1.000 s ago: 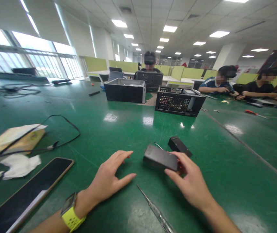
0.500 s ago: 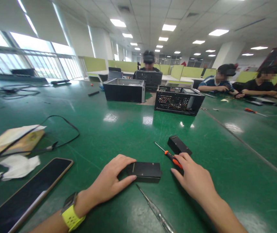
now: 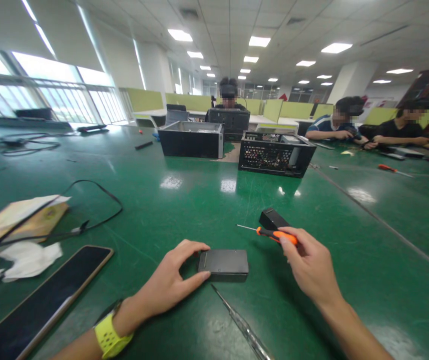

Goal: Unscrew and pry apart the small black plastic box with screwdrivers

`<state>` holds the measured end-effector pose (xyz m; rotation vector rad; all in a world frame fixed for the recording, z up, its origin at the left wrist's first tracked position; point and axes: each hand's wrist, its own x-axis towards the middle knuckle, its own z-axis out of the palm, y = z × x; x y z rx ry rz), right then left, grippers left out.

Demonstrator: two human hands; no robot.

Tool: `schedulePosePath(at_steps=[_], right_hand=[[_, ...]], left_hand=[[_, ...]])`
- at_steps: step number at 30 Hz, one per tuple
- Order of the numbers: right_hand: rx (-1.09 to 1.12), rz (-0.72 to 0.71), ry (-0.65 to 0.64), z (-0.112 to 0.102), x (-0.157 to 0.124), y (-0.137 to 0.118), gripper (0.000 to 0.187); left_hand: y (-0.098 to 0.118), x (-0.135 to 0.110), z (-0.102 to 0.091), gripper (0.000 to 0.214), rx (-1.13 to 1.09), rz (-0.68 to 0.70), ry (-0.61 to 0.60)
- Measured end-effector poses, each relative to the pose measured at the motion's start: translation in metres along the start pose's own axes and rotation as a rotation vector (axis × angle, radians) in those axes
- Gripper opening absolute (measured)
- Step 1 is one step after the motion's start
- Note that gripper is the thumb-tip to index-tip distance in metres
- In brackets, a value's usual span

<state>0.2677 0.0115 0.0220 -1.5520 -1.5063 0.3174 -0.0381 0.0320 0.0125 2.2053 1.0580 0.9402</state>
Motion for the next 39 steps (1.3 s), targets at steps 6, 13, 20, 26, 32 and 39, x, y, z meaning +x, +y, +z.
schedulePosePath(at_steps=[6,13,20,26,32,39], right_hand=[[0.601,0.119,0.202,-0.013,0.001,-0.005,0.016],[0.523,0.119,0.182,-0.01,0.001,0.007,0.017],[0.458,0.107,0.193,-0.014,0.002,0.011,0.018],[0.485,0.087,0.198,-0.014,0.002,0.008,0.019],[0.444,0.065,0.152,-0.015,-0.001,0.008,0.019],[0.219,-0.146,0.119,-0.025,0.009,-0.023,0.019]], left_hand=[[0.0,0.0,0.0,0.029,0.003,-0.016,-0.004],[-0.002,0.0,0.001,0.033,0.007,0.018,0.001],[-0.003,-0.002,0.001,0.033,0.005,0.02,-0.007],[-0.003,-0.001,0.002,0.032,0.003,0.024,0.003],[-0.003,-0.001,0.002,0.033,0.001,0.014,-0.007],[-0.001,-0.002,0.002,0.032,0.003,0.02,-0.016]])
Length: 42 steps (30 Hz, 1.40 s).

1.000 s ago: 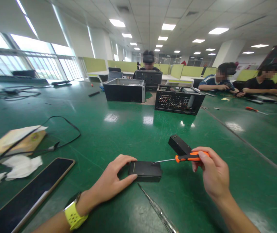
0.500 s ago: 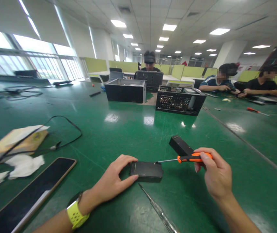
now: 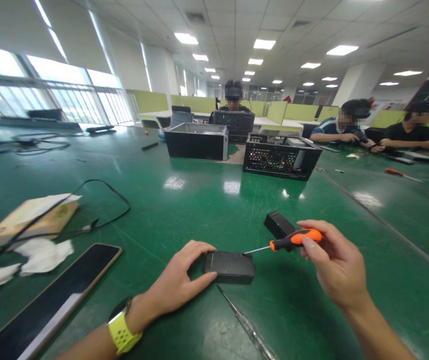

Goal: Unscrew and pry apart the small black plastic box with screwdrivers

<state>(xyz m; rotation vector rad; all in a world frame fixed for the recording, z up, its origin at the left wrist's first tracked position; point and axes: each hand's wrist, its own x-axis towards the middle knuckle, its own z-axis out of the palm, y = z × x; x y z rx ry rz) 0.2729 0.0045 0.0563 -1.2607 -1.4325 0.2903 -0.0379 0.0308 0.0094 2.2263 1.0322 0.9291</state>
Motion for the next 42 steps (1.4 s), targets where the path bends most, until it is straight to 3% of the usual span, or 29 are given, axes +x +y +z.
schedulePosePath(at_steps=[3,6,11,13,16,20,23,32,42], right_hand=[[-0.044,-0.08,-0.129,0.004,0.017,-0.025,0.028],[-0.192,-0.19,-0.239,0.015,0.034,-0.051,0.023],[-0.427,-0.248,-0.155,0.031,0.043,-0.075,0.037],[-0.325,-0.176,-0.229,0.031,0.041,-0.076,0.029],[-0.155,-0.052,-0.332,0.026,0.036,-0.075,0.037],[-0.284,-0.063,-0.152,0.026,0.029,-0.079,0.03],[-0.26,-0.053,-0.053,0.031,0.024,-0.088,0.029],[-0.107,-0.063,-0.252,0.037,0.019,-0.087,0.023],[-0.094,-0.094,-0.234,0.038,0.019,-0.085,0.02]], left_hand=[[0.0,0.001,0.0,0.03,0.001,0.0,0.001],[-0.001,0.001,0.0,0.031,0.004,-0.003,0.004],[-0.001,0.0,0.0,0.032,0.004,-0.015,-0.015],[-0.001,-0.001,-0.001,0.032,0.006,-0.021,-0.02],[-0.001,-0.001,0.0,0.032,0.005,-0.021,-0.024],[-0.001,-0.001,0.0,0.032,0.004,-0.022,-0.027],[-0.001,0.0,0.0,0.032,0.007,-0.024,-0.03],[-0.002,0.0,0.0,0.032,0.012,-0.018,-0.034],[-0.001,0.0,0.0,0.032,0.005,-0.03,-0.038]])
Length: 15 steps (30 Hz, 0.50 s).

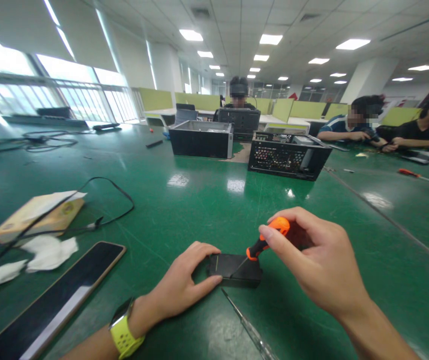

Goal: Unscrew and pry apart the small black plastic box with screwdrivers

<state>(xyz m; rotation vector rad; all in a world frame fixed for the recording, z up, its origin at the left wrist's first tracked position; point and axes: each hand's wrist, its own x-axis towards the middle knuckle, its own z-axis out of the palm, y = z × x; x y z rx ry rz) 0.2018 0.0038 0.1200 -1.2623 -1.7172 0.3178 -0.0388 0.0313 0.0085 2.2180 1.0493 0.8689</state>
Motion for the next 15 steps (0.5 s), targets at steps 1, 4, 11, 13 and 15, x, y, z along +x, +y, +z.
schedulePosePath(at_steps=[1,4,11,13,15], right_hand=[[0.002,-0.002,-0.004,0.0,0.0,0.0,0.02],[-0.014,-0.02,-0.019,0.002,0.0,0.001,0.019],[-0.125,-0.105,-0.126,-0.008,0.001,0.0,0.024],[-0.186,-0.159,-0.135,-0.013,0.001,0.0,0.024],[-0.262,-0.207,-0.135,-0.017,0.002,-0.001,0.019]], left_hand=[[0.0,0.0,0.0,0.032,0.0,0.001,0.0],[0.0,0.001,0.0,0.032,0.0,0.005,0.004],[0.001,0.0,-0.001,0.032,0.007,0.009,0.005],[0.001,0.0,-0.001,0.032,0.01,0.011,0.007],[0.0,0.0,-0.001,0.032,0.013,0.009,0.008]])
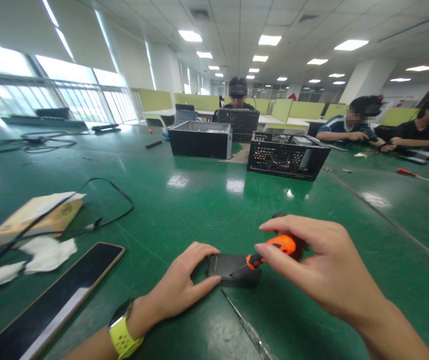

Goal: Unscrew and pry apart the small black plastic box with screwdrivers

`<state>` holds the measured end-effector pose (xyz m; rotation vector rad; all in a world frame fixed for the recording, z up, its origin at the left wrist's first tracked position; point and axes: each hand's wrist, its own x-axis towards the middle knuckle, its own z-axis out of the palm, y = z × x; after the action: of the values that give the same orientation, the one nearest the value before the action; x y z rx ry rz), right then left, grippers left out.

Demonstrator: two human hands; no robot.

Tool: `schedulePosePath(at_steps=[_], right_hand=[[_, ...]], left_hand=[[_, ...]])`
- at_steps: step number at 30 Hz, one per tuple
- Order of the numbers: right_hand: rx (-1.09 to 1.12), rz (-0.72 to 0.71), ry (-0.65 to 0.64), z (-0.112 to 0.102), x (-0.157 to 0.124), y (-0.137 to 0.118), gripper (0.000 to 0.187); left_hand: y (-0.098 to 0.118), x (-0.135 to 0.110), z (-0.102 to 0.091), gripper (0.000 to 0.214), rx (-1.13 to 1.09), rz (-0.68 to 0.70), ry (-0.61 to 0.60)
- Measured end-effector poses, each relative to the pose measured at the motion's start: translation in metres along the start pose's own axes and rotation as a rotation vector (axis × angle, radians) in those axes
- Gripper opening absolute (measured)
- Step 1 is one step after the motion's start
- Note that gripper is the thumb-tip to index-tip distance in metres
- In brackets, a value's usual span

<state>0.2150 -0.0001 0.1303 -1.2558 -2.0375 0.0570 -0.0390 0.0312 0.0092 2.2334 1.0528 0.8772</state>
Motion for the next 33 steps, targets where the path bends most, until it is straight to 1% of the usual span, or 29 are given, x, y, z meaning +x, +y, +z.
schedulePosePath(at_steps=[1,3,4,5,7,8,9,13,16,20,22,26,30,32,33], right_hand=[[-0.024,-0.012,-0.021,-0.002,0.0,0.001,0.019],[-0.039,0.0,-0.074,-0.004,0.002,0.006,0.027],[-0.044,0.029,-0.066,-0.004,0.003,0.01,0.029],[-0.054,0.076,-0.019,-0.003,0.003,0.016,0.031],[-0.08,0.192,0.123,0.002,0.001,0.03,0.032],[-0.087,0.239,0.165,0.007,-0.002,0.038,0.032],[-0.09,0.27,0.171,0.013,-0.006,0.046,0.033],[-0.128,0.278,0.041,0.046,-0.035,0.073,0.034],[-0.157,0.27,-0.033,0.064,-0.057,0.082,0.033],[-0.168,0.244,-0.142,0.073,-0.069,0.08,0.031],[-0.15,0.191,-0.145,0.075,-0.068,0.073,0.03],[-0.046,0.067,-0.164,0.078,-0.062,0.059,0.029],[0.004,0.055,-0.17,0.073,-0.061,0.056,0.028],[-0.023,0.061,-0.154,0.069,-0.062,0.052,0.023],[-0.045,0.062,-0.156,0.067,-0.064,0.048,0.024]], left_hand=[[0.0,0.0,0.0,0.032,0.001,-0.002,-0.001],[-0.001,0.0,0.0,0.033,0.003,-0.003,-0.002],[-0.001,0.0,0.0,0.033,0.003,-0.002,-0.001],[-0.001,0.0,0.0,0.033,0.003,0.0,0.0],[-0.001,0.0,0.0,0.033,0.003,0.004,0.005],[-0.001,0.001,-0.001,0.032,0.004,0.005,0.009],[0.0,0.001,-0.001,0.032,0.006,0.004,0.009],[0.002,0.001,-0.002,0.033,0.009,0.002,0.01],[0.001,0.002,-0.001,0.033,0.012,0.01,0.008],[0.0,0.002,0.0,0.033,0.01,0.001,0.012],[-0.001,0.002,0.0,0.032,-0.007,-0.002,0.009],[-0.001,0.002,-0.001,0.032,-0.037,-0.009,-0.006],[0.001,0.002,-0.002,0.031,-0.033,-0.007,-0.005],[0.001,0.002,-0.002,0.031,-0.031,-0.008,-0.002],[0.001,0.002,-0.002,0.031,-0.029,-0.009,-0.001]])
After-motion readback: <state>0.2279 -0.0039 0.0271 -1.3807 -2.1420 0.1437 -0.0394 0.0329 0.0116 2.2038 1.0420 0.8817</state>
